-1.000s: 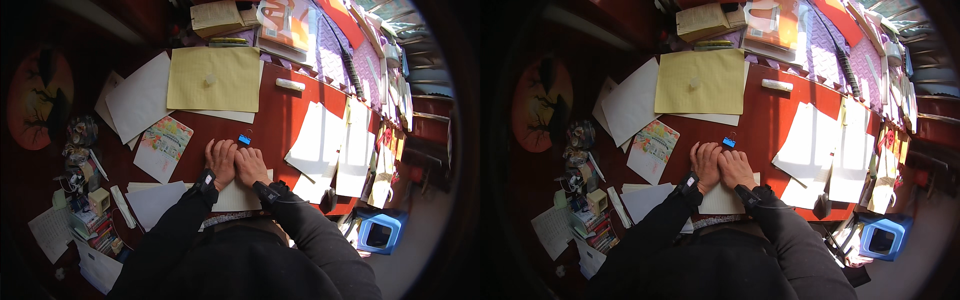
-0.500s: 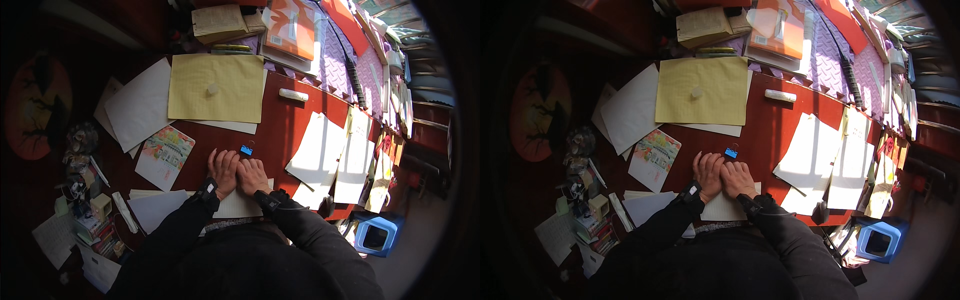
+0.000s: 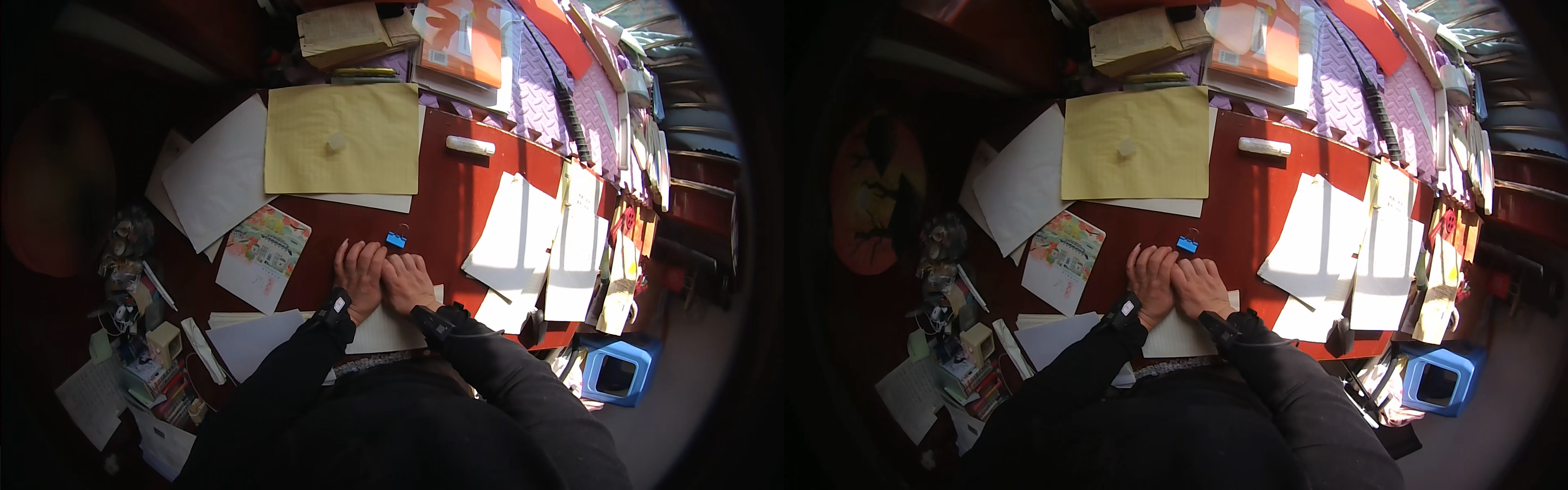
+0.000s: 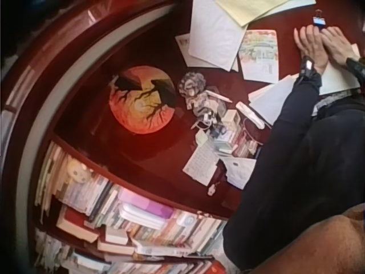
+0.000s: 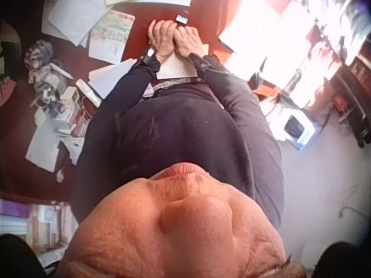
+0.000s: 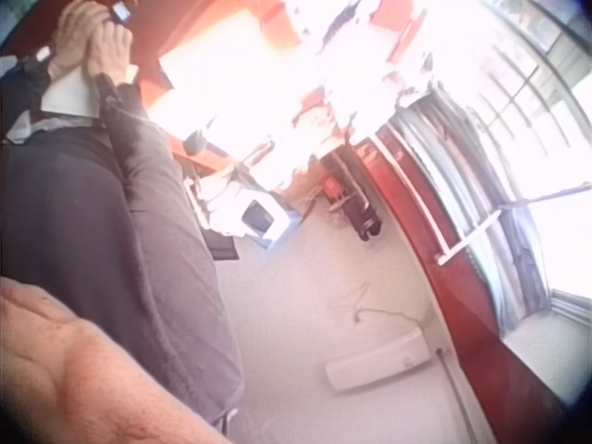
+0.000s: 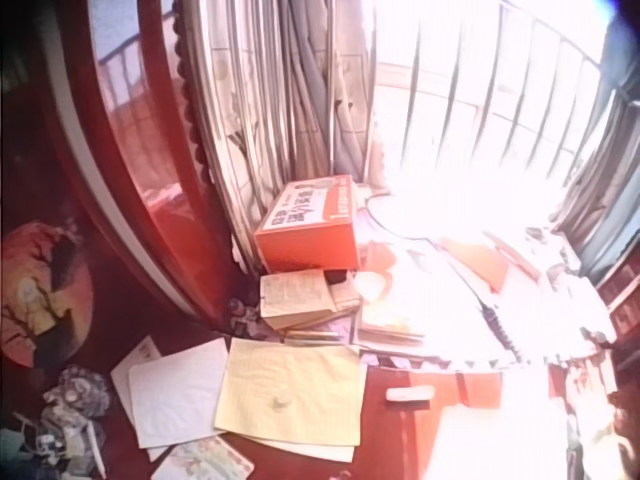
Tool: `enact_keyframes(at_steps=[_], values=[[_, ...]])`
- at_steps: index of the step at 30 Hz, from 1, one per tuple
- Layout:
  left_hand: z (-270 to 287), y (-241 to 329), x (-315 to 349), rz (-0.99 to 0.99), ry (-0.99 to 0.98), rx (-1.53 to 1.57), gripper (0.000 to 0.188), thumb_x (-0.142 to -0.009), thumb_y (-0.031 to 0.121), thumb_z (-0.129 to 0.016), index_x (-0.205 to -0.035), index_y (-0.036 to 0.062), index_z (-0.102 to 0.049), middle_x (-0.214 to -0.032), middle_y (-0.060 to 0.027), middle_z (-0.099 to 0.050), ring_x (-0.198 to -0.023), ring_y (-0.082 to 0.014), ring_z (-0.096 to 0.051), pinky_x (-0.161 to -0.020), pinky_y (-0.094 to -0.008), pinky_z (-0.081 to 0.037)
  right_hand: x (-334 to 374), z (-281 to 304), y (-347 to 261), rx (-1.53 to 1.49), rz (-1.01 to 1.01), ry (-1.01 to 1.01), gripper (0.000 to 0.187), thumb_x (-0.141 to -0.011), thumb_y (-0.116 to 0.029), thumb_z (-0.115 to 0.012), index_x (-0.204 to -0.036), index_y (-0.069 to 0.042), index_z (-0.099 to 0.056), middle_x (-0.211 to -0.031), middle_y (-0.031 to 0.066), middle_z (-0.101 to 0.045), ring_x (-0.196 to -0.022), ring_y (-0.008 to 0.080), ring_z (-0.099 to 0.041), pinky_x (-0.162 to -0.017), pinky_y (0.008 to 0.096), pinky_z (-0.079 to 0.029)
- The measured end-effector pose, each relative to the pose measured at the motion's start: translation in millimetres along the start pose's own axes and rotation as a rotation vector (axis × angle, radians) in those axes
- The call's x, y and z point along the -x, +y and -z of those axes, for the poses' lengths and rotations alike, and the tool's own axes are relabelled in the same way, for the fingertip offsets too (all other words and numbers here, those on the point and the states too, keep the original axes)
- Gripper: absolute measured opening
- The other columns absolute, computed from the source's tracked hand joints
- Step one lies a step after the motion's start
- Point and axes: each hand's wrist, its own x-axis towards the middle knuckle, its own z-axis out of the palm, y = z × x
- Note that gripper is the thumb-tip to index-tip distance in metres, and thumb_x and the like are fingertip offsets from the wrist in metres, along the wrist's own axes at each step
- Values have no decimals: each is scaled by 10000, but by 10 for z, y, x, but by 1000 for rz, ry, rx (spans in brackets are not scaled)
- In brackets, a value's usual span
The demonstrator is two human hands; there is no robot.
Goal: The person applies glue to the spine of a folded stack of lined paper, presses it to set, then inserts the glued block into a gray cardstock cover and closes it. The person handles paper, glue, and a cardstock cover on a cluttered desk.
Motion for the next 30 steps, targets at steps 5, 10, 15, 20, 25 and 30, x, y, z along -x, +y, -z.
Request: enact_keyframes(at_steps=[5, 10, 15, 20, 25, 30], values=[[-16, 0, 7, 7, 4, -4, 393, -867, 143, -608, -1255, 111, -557, -1279, -53, -518, -1260, -261, -442, -1158, -516, -293, -17, 25, -13, 12, 25, 41, 315, -805, -161, -591, -1103, -68, -551, -1051, 81, -556, -999, 269, -522, -928, 392, -389], [-57, -10, 15, 1, 10, -18, 383, -872, 144, -599, -1252, 114, -566, -1286, -53, -523, -1265, -256, -446, -1153, -515, -297, -34, 40, -12, 41, 54, 113, 218, -814, -143, -549, -1024, -82, -547, -922, 58, -516, -891, 238, -517, -860, 357, -393], [-66, -26, 13, -6, 16, -4, 377, -880, 156, -595, -1254, 110, -567, -1287, -54, -527, -1270, -260, -443, -1151, -517, -297, -42, 41, -14, 24, 55, 137, 186, -824, -142, -541, -1001, -86, -546, -920, 61, -512, -888, 237, -514, -849, 357, -391], [-95, -37, 10, -22, 58, -19, 370, -884, 152, -588, -1251, 107, -569, -1291, -56, -526, -1272, -263, -441, -1155, -517, -292, -25, -8, 3, 11, 60, 156, 235, -804, -135, -557, -1031, -71, -555, -955, 70, -528, -939, 255, -521, -891, 367, -393], [-74, -50, 20, -67, 40, -72, 392, -858, 145, -622, -1245, 101, -577, -1276, -77, -539, -1261, -284, -462, -1148, -525, -305, -6, -50, 38, -27, 50, 184, 230, -808, -121, -576, -1033, -78, -557, -970, 74, -541, -966, 265, -531, -893, 384, -401], [-29, -16, 5, -74, 16, -105, 426, -822, 38, -592, -1242, 106, -587, -1272, -75, -529, -1267, -284, -451, -1158, -520, -298, 72, 72, 199, 56, 22, 203, 244, -823, -126, -581, -1064, -90, -574, -972, 62, -559, -963, 256, -542, -917, 388, -399]])
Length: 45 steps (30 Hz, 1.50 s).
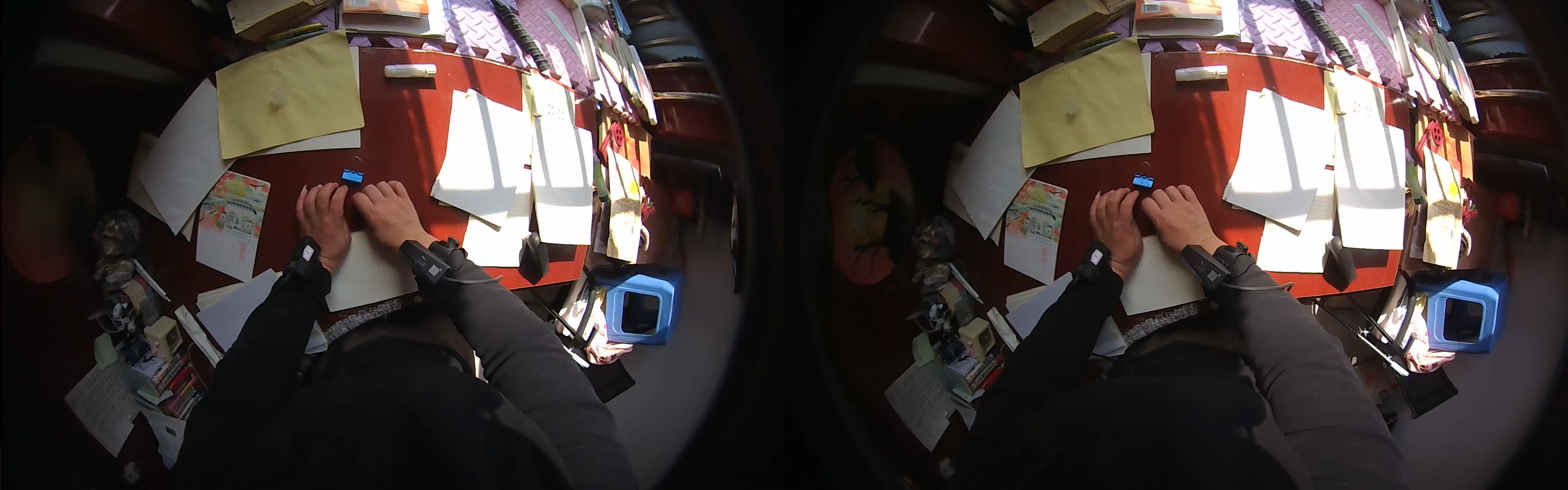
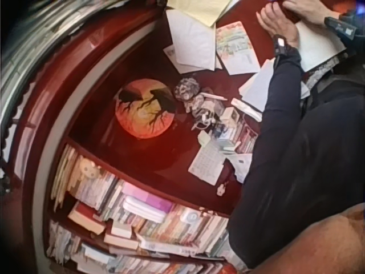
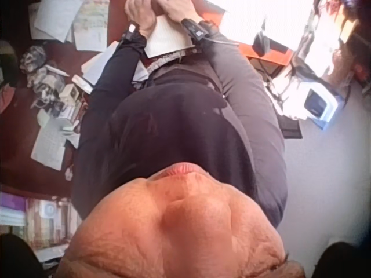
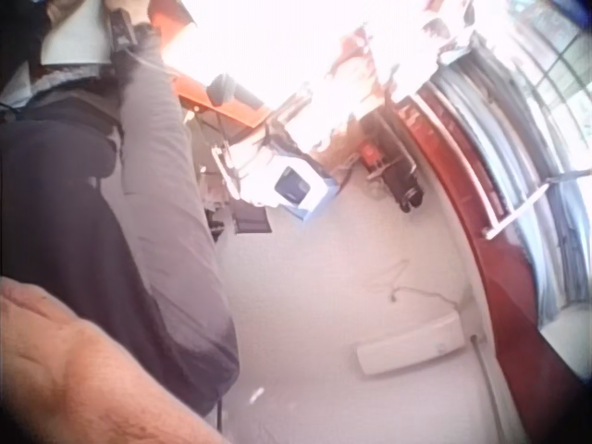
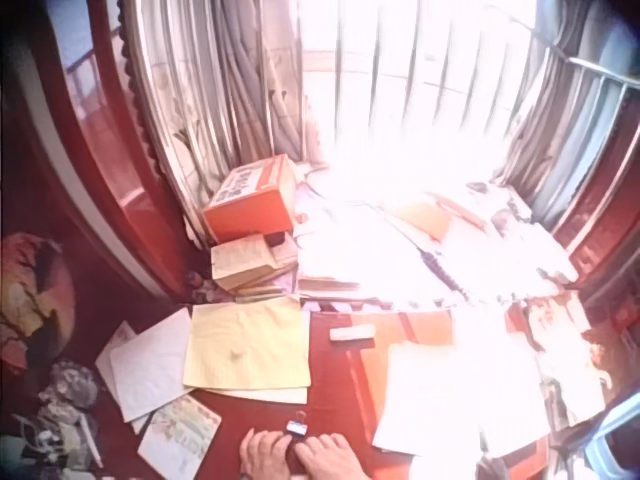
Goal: The person applies glue to the spine of a folded stack of lined paper, presses it to set, then inserts the glued block into a gray cardstock cover and closes it. The person handles paper, glue, and a cardstock cover on a cluttered desk.
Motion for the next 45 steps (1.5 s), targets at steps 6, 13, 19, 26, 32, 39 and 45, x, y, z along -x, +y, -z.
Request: enact_keyframes(at_steps=[6, 13, 19, 26, 32, 39, 45], values=[[1, 1, -17, 13, -18, 17, 464, -787, -6, -591, -1237, 109, -591, -1263, -74, -525, -1262, -290, -447, -1163, -525, -293, 35, 93, 90, 21, -11, 28, 238, -822, -108, -601, -1060, -105, -584, -953, 51, -558, -950, 240, -547, -948, 385, -374], [7, 5, -17, 22, -16, 28, 464, -782, -12, -591, -1228, 117, -590, -1249, -71, -523, -1249, -292, -454, -1154, -523, -310, 18, 95, 79, 27, -29, -46, 265, -810, -113, -614, -1073, -113, -584, -956, 45, -549, -957, 235, -542, -966, 395, -352], [17, -1, -24, 5, 5, 3, 420, -814, 34, -615, -1218, 142, -593, -1262, -46, -512, -1263, -257, -437, -1172, -492, -280, -12, 107, 19, 90, -24, -4, 213, -827, -119, -585, -1039, -133, -582, -939, 34, -540, -947, 227, -538, -971, 400, -356], [-4, 0, -7, 62, 49, 72, 353, -865, 107, -569, -1217, 90, -579, -1255, -55, -535, -1264, -246, -457, -1170, -480, -291, -191, -110, -219, 14, -119, 26, 182, -845, -147, -583, -1024, -120, -570, -942, 43, -547, -965, 241, -542, -943, 403, -370], [-53, 3, 15, 75, 55, 94, 367, -874, 114, -559, -1237, 57, -567, -1276, -76, -527, -1268, -257, -459, -1177, -483, -288, -176, -143, -185, -8, -111, -15, 283, -800, -156, -631, -1071, -97, -572, -1003, 75, -562, -1002, 275, -534, -959, 408, -360], [55, -101, 9, 87, 86, 170, 371, -839, 78, -602, -1210, 96, -601, -1227, -58, -563, -1235, -247, -499, -1153, -471, -329, -217, -116, -226, 10, -87, -9, 301, -809, -154, -623, -1102, -102, -578, -1004, 66, -563, -1007, 264, -534, -972, 412, -356], [65, -247, 109, 67, -4, 58, 399, -864, 63, -559, -1256, 129, -584, -1270, -46, -513, -1289, -234, -441, -1192, -460, -281, -183, -96, -193, 23, -64, -19, 317, -782, -135, -645, -1090, -104, -575, -980, 71, -544, -995, 264, -527, -956, 414, -369]])
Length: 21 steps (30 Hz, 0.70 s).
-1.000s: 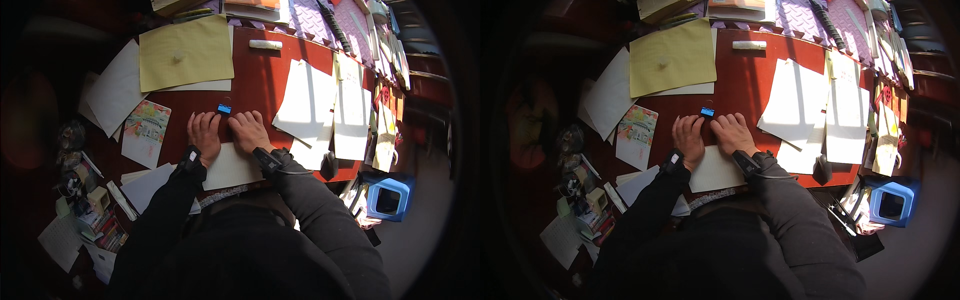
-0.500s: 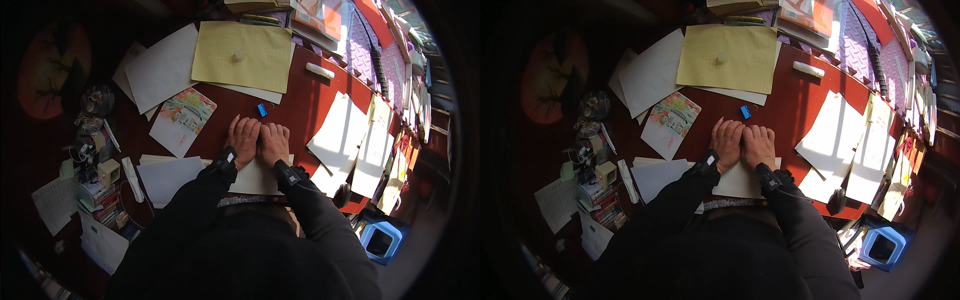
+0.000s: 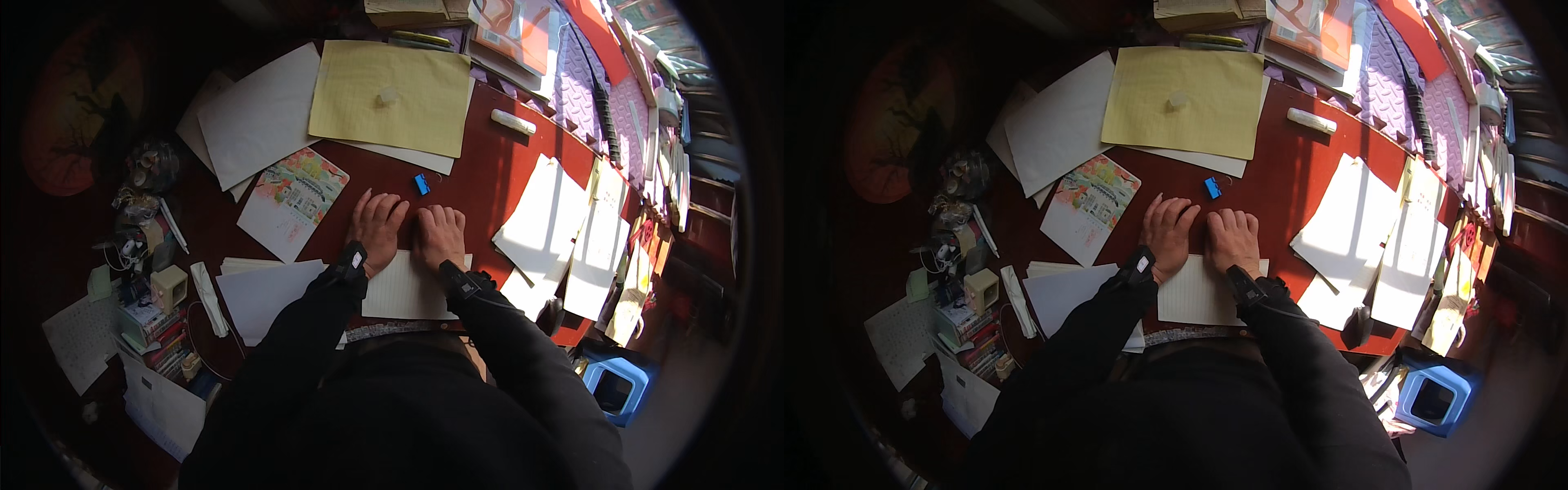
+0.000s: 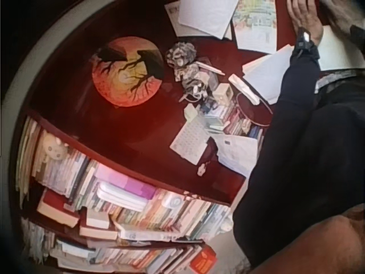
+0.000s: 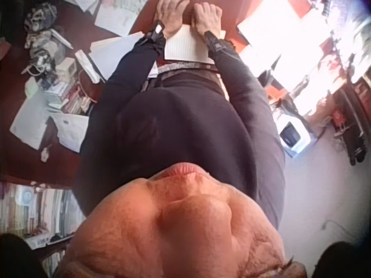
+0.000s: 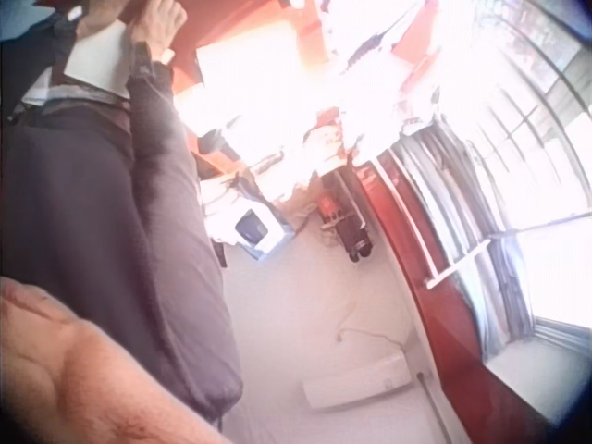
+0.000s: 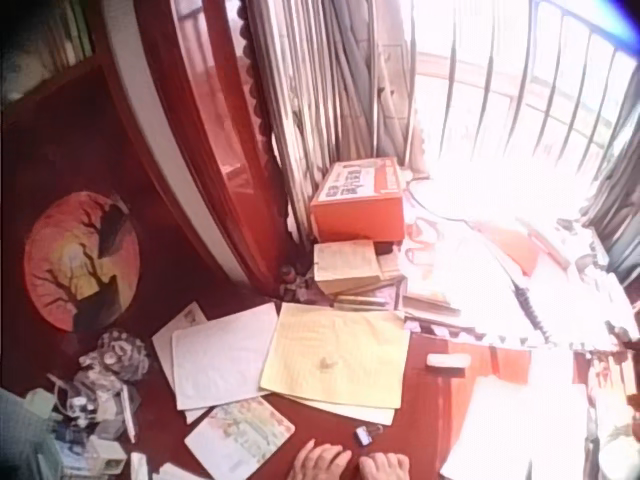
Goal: The person applies glue to the spine of a folded stack of lined paper, presses it to set, then inserts the glued block into a gray cardstock cover and closes it. The person handles paper, glue, and a cardstock cover on a cluttered desk.
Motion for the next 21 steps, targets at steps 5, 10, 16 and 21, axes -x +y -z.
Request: enact_keyframes(at_steps=[5, 10, 16, 21], values=[[103, 32, -49, -14, -4, 14, 414, -853, 46, -560, -1256, 137, -584, -1273, -52, -510, -1288, -240, -437, -1190, -477, -275, -5, 21, -32, 5, 1, 30, 272, -798, -126, -641, -1060, -114, -572, -977, 58, -535, -974, 253, -529, -945, 405, -376], [66, 347, -156, 191, 27, -67, 443, -867, 47, -589, -1302, 126, -560, -1322, -49, -511, -1301, -264, -434, -1203, -565, -206, -16, 29, -32, -19, -23, 26, 193, -816, -133, -605, -1003, -120, -560, -943, 57, -528, -962, 245, -530, -923, 398, -381], [-187, 375, -237, 119, 209, 77, 425, -913, 130, -589, -1334, 122, -533, -1325, -67, -509, -1289, -286, -456, -1173, -614, -232, -8, -13, 12, -26, 20, 80, 141, -837, -151, -560, -974, -118, -562, -923, 48, -544, -946, 238, -541, -927, 396, -383], [-192, 349, -224, 54, 195, 26, 422, -907, 116, -590, -1326, 115, -544, -1309, -64, -534, -1280, -280, -468, -1180, -578, -238, -9, 12, 22, -79, 47, 128, 137, -823, -129, -565, -960, -119, -560, -928, 53, -551, -942, 243, -546, -924, 393, -384]])
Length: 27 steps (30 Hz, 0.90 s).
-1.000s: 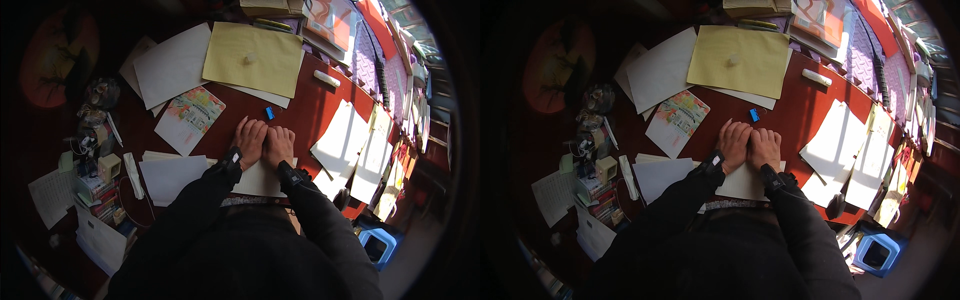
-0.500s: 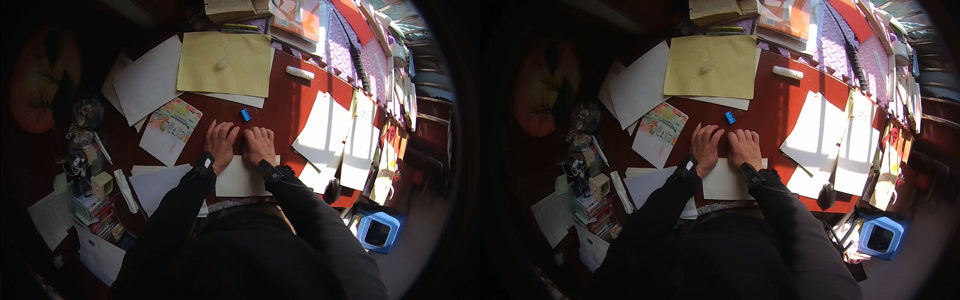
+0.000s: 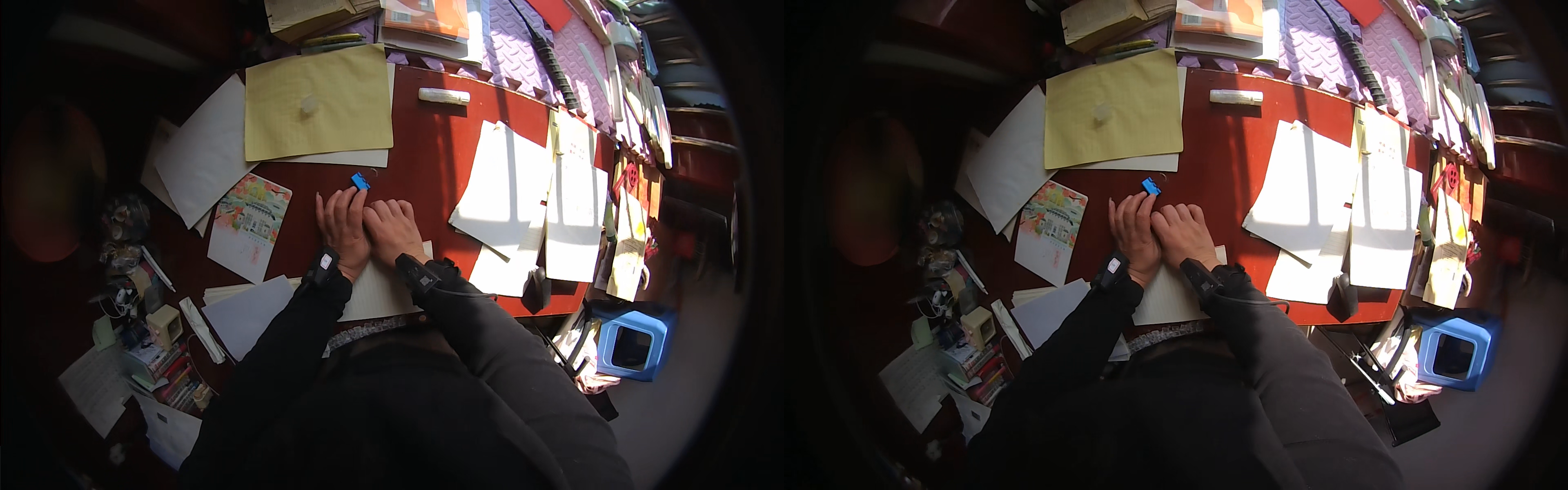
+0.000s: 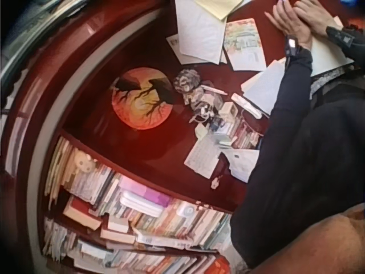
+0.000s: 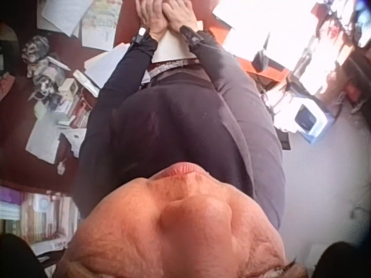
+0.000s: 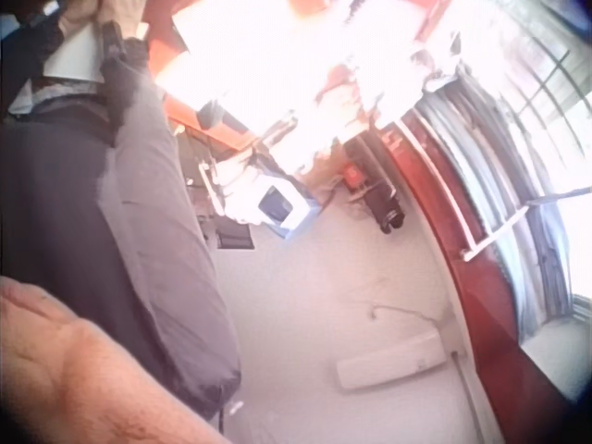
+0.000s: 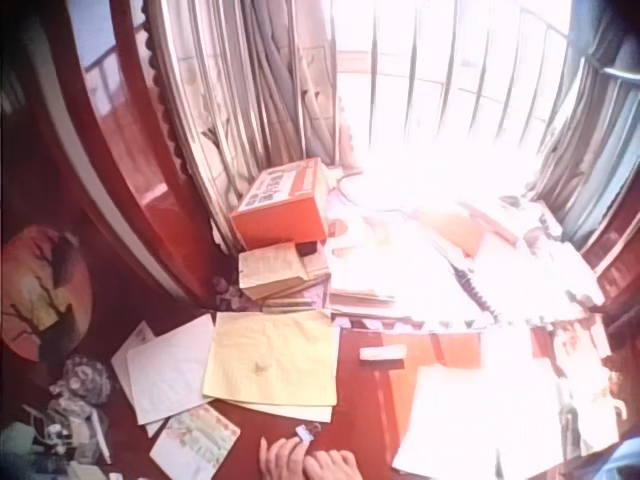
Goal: The person applies glue to the spine of a folded stack of lined paper, presses it to set, then inserts the glued block into a gray cardstock cover and closes it. The person handles paper, glue, and a cardstock cover on a cluttered desk.
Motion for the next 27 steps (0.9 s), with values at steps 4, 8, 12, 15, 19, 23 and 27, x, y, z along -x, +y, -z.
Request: enact_keyframes(at_steps=[4, 8, 12, 15, 19, 23, 27], values=[[-8, 22, 18, 19, -53, -51, 436, -887, 51, -565, -1319, 108, -551, -1313, -56, -540, -1272, -274, -481, -1181, -555, -248, 81, 63, 100, -35, -27, -11, 155, -821, -118, -561, -976, -118, -565, -935, 53, -552, -946, 245, -547, -933, 395, -383], [-17, 24, 33, 30, -76, -22, 449, -876, 32, -553, -1320, 98, -553, -1304, -63, -544, -1271, -277, -481, -1178, -555, -255, 141, 122, 190, 21, 48, -119, 211, -816, -123, -568, -1026, -115, -583, -967, 60, -543, -972, 242, -537, -990, 399, -362], [14, 39, -3, 6, -38, -34, 457, -871, 27, -547, -1323, 89, -550, -1303, -69, -544, -1267, -279, -483, -1173, -555, -263, 132, 157, 169, 4, 59, -140, 221, -822, -127, -565, -1041, -117, -587, -973, 54, -544, -987, 238, -539, -1007, 400, -353], [32, 46, -25, -2, -25, -19, 486, -856, -7, -536, -1332, 89, -541, -1308, -69, -531, -1270, -279, -473, -1171, -554, -266, 153, 191, 209, 35, -3, -190, 302, -809, -120, -593, -1111, -107, -597, -1053, 46, -578, -1041, 239, -546, -1006, 413, -346], [31, 24, 19, 4, -85, -20, 560, -815, -50, -561, -1352, 100, -515, -1332, -62, -496, -1301, -272, -431, -1175, -555, -261, 214, 206, 312, 77, 15, -171, 325, -787, -101, -589, -1111, -120, -595, -1040, 45, -580, -1015, 238, -547, -996, 406, -335], [5, 18, 38, 17, -88, -37, 529, -857, 18, -565, -1371, 128, -495, -1345, -36, -488, -1304, -243, -419, -1192, -544, -249, 184, 202, 334, 82, 40, -148, 272, -831, -120, -563, -1101, -125, -598, -1006, 33, -558, -999, 225, -537, -997, 400, -339], [8, 37, 22, 27, -76, -11, 529, -856, 15, -557, -1370, 125, -499, -1344, -43, -491, -1297, -249, -426, -1192, -530, -253, 166, 243, 240, 122, -6, -167, 285, -797, -80, -566, -1079, -116, -587, -983, 54, -559, -981, 240, -542, -985, 401, -333]])
